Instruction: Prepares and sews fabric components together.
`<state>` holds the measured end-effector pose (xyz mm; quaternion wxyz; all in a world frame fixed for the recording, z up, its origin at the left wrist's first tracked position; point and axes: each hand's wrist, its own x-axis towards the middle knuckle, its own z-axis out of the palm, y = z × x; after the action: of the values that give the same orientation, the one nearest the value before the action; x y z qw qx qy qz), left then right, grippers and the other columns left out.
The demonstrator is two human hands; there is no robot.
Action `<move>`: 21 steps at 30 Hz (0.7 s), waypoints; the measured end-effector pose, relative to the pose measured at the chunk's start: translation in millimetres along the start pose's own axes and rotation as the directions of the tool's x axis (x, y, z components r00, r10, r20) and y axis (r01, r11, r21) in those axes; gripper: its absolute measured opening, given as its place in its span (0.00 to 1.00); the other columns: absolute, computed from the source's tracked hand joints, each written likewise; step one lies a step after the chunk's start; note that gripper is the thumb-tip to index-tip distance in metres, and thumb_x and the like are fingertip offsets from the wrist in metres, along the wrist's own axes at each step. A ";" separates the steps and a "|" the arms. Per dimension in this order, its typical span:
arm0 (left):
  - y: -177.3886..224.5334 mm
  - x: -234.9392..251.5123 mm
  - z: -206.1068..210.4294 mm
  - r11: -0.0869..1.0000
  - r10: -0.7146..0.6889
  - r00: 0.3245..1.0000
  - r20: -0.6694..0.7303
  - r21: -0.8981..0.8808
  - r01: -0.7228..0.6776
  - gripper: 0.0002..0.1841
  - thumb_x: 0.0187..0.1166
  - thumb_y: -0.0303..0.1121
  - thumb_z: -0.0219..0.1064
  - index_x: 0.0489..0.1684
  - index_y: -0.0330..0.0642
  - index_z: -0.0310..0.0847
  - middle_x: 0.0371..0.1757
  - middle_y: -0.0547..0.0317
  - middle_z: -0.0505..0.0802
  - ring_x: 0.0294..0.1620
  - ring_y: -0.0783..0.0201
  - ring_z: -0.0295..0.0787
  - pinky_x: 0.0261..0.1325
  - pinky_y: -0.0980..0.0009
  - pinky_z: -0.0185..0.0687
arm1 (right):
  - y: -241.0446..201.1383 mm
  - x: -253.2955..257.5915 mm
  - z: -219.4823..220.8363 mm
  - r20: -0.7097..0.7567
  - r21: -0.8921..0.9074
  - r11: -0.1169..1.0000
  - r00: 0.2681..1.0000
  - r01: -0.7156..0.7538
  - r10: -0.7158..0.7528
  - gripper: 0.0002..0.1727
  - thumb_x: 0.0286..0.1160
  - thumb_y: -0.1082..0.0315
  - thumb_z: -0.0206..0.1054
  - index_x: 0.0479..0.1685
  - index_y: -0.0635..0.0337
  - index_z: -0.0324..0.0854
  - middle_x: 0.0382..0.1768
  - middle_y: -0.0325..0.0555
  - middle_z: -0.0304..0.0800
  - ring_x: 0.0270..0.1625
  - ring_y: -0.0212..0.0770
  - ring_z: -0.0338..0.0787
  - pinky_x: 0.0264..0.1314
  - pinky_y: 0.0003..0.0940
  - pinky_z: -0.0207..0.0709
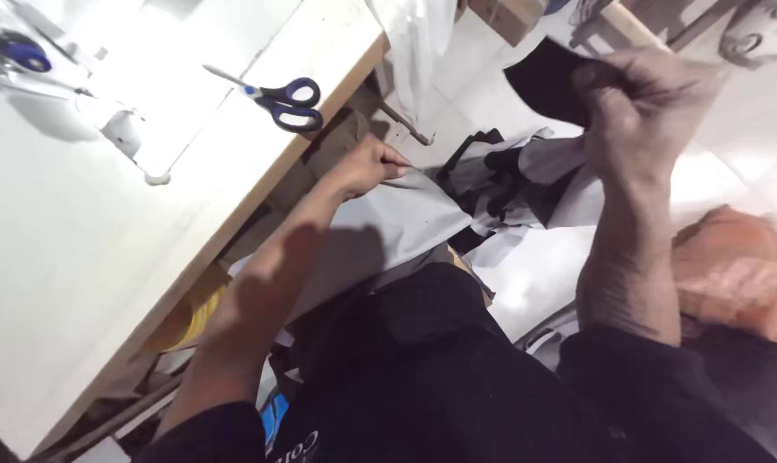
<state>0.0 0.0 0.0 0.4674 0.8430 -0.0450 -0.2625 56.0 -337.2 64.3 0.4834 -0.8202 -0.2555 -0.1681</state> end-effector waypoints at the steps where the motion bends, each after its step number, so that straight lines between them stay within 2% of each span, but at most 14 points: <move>1: -1.8 -6.9 -0.7 0.999 0.014 0.999 -0.035 -0.036 -0.016 0.07 0.81 0.26 0.68 0.45 0.40 0.94 0.44 0.60 0.96 0.43 0.74 0.90 0.53 0.71 0.86 | -1.2 -2.0 9.7 0.024 0.028 1.000 1.000 0.004 -0.005 0.10 0.82 0.68 0.66 0.44 0.64 0.92 0.40 0.41 0.96 0.41 0.20 0.90 0.50 0.21 0.84; 5: 3.9 -35.1 7.9 0.983 0.106 0.971 -0.215 -0.121 -0.135 0.08 0.81 0.26 0.69 0.51 0.41 0.92 0.37 0.63 0.96 0.33 0.76 0.89 0.41 0.75 0.87 | -19.8 -13.0 39.1 0.139 0.064 0.998 0.990 -0.025 0.015 0.09 0.82 0.69 0.67 0.44 0.64 0.90 0.37 0.40 0.93 0.38 0.20 0.88 0.45 0.19 0.82; 6: 12.6 -45.6 11.9 0.975 0.105 0.962 -0.251 -0.164 -0.149 0.10 0.79 0.25 0.71 0.55 0.41 0.90 0.33 0.62 0.95 0.28 0.75 0.87 0.34 0.75 0.84 | -25.3 -15.5 45.4 0.165 0.074 0.997 0.986 -0.026 0.013 0.08 0.82 0.69 0.68 0.45 0.64 0.90 0.36 0.41 0.93 0.37 0.20 0.88 0.45 0.18 0.82; 7: 20.3 -56.8 15.0 0.966 0.128 0.953 -0.276 -0.181 -0.182 0.11 0.78 0.24 0.71 0.57 0.41 0.88 0.31 0.62 0.94 0.26 0.75 0.86 0.31 0.76 0.83 | -30.6 -16.8 51.7 0.183 0.096 0.995 0.983 -0.023 0.005 0.08 0.81 0.69 0.68 0.45 0.65 0.91 0.37 0.41 0.94 0.37 0.20 0.89 0.45 0.18 0.82; 8: 26.2 -69.2 18.8 0.953 0.185 0.927 -0.325 -0.170 -0.250 0.09 0.78 0.24 0.70 0.53 0.39 0.88 0.30 0.64 0.93 0.26 0.77 0.86 0.32 0.78 0.84 | -36.8 -16.8 57.4 0.199 0.128 0.992 0.980 -0.016 -0.010 0.08 0.81 0.70 0.69 0.44 0.65 0.91 0.38 0.40 0.94 0.38 0.20 0.89 0.46 0.18 0.83; 9: 30.7 -81.3 22.4 0.930 0.265 0.878 -0.399 -0.136 -0.343 0.07 0.78 0.23 0.70 0.48 0.37 0.90 0.31 0.66 0.94 0.28 0.80 0.86 0.35 0.80 0.85 | -44.8 -15.4 62.7 0.211 0.163 0.987 0.977 -0.010 -0.025 0.07 0.80 0.71 0.69 0.44 0.65 0.91 0.37 0.39 0.95 0.38 0.19 0.90 0.46 0.18 0.84; 10: 34.8 -93.0 24.9 0.892 0.352 0.805 -0.478 -0.090 -0.443 0.06 0.77 0.22 0.70 0.43 0.37 0.92 0.36 0.66 0.96 0.37 0.81 0.90 0.44 0.80 0.89 | -55.5 -13.0 67.1 0.221 0.192 0.981 0.975 -0.005 -0.038 0.07 0.79 0.71 0.69 0.42 0.64 0.91 0.36 0.38 0.95 0.36 0.19 0.90 0.44 0.18 0.85; 11: 38.6 -103.6 26.6 0.834 0.441 0.704 -0.557 -0.035 -0.550 0.06 0.74 0.20 0.69 0.39 0.37 0.94 0.43 0.63 0.97 0.48 0.77 0.92 0.55 0.76 0.90 | -66.9 -10.1 70.9 0.234 0.225 0.974 0.970 0.008 -0.062 0.06 0.79 0.72 0.69 0.42 0.64 0.91 0.36 0.37 0.95 0.36 0.20 0.90 0.43 0.19 0.86; 12: 42.8 -113.1 27.3 0.766 0.510 0.595 -0.622 0.013 -0.642 0.07 0.73 0.20 0.70 0.36 0.39 0.94 0.51 0.58 0.94 0.58 0.70 0.90 0.63 0.70 0.88 | -80.0 -7.2 73.9 0.250 0.251 0.968 0.964 0.030 -0.095 0.06 0.79 0.72 0.69 0.42 0.64 0.91 0.36 0.37 0.95 0.36 0.20 0.90 0.42 0.20 0.86; 13: 48.1 -122.7 24.6 0.712 0.553 0.514 -0.656 0.052 -0.700 0.07 0.73 0.21 0.71 0.35 0.43 0.94 0.63 0.55 0.88 0.69 0.65 0.82 0.72 0.66 0.83 | -94.6 -2.9 76.7 0.266 0.274 0.959 0.953 0.068 -0.144 0.07 0.79 0.71 0.69 0.41 0.64 0.91 0.36 0.37 0.95 0.36 0.20 0.90 0.42 0.20 0.86; 15: 60.5 -143.3 11.3 0.632 0.594 0.404 -0.695 0.092 -0.770 0.05 0.72 0.24 0.74 0.36 0.47 0.93 0.81 0.48 0.76 0.83 0.56 0.72 0.80 0.60 0.77 | -127.7 8.7 83.0 0.292 0.298 0.939 0.919 0.175 -0.264 0.08 0.80 0.70 0.68 0.42 0.66 0.92 0.35 0.39 0.95 0.36 0.20 0.90 0.41 0.20 0.85; 16: 67.0 -155.2 3.2 0.599 0.602 0.373 -0.706 0.091 -0.796 0.05 0.72 0.23 0.75 0.37 0.45 0.93 0.86 0.44 0.73 0.86 0.53 0.70 0.82 0.58 0.77 | -145.8 15.0 85.4 0.299 0.281 0.929 0.898 0.239 -0.322 0.09 0.81 0.69 0.68 0.42 0.65 0.92 0.35 0.40 0.95 0.37 0.20 0.90 0.42 0.19 0.84; 18: 78.0 -181.4 -11.5 0.552 0.595 0.322 -0.737 0.084 -0.830 0.06 0.72 0.21 0.73 0.39 0.40 0.93 0.86 0.41 0.74 0.86 0.52 0.71 0.83 0.59 0.76 | -183.9 29.2 88.5 0.302 0.216 0.901 0.851 0.377 -0.429 0.11 0.82 0.68 0.66 0.42 0.65 0.92 0.33 0.42 0.95 0.36 0.21 0.89 0.41 0.19 0.82; 21: 87.6 -223.9 -28.6 0.517 0.555 0.207 -0.806 0.139 -0.845 0.06 0.74 0.18 0.71 0.40 0.35 0.93 0.75 0.41 0.86 0.77 0.53 0.83 0.78 0.60 0.82 | -247.3 47.1 92.1 0.302 0.111 0.806 0.753 0.581 -0.585 0.12 0.82 0.67 0.64 0.39 0.63 0.92 0.27 0.44 0.92 0.29 0.24 0.85 0.33 0.22 0.75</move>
<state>-163.4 44.8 173.0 0.6375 0.6518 -0.1786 0.3700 -46.9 -144.7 220.0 0.3626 -0.7134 -0.5743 -0.1728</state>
